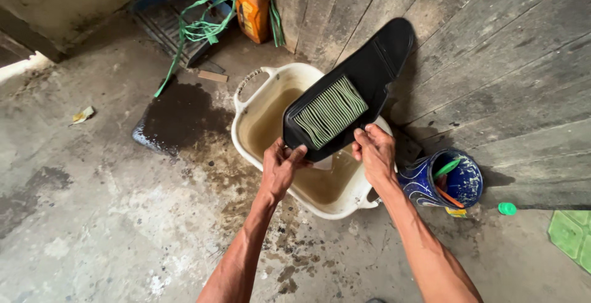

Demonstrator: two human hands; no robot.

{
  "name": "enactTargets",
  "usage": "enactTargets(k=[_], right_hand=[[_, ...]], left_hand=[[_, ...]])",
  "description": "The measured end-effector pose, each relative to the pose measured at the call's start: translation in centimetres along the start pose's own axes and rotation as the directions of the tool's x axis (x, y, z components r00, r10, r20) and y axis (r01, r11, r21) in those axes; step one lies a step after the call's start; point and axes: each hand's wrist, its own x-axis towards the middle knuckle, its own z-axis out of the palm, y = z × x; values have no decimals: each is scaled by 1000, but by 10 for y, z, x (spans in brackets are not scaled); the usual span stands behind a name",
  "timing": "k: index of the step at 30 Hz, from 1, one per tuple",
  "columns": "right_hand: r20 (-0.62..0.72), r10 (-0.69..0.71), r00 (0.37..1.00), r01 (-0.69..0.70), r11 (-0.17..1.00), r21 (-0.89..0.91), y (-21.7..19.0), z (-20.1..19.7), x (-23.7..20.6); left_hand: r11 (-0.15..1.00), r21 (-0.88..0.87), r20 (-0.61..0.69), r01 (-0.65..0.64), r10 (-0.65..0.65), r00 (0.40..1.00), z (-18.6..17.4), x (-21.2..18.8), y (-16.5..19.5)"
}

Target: The person scrubs a black air filter with a toothbrush in a white tub of water, rinses it, and places it on a cloth outside to dry. The person repeats the scrubbing and rinsing steps and then places the filter on a metal gate.

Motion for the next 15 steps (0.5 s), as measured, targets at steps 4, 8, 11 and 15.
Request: enactTargets(k=[4,8,11,15], right_hand=[[33,11,999,-12,999,40,-6,1,-11],[47,-1,999,1,1000,10,-12,6,-26],[30,8,1000,-8,1000,-7,-16,11,-37],[7,-45,999,45,998,-40,-12,18,-51]], left_hand=[[997,50,-84,-54,58,995,3,-11,9],[981,197,-288,-1,59,956,13,-20,14],[987,146,-329,-72,118,937,13,-28,14],[999,47,-353,-25,41,935,9,-32,10]])
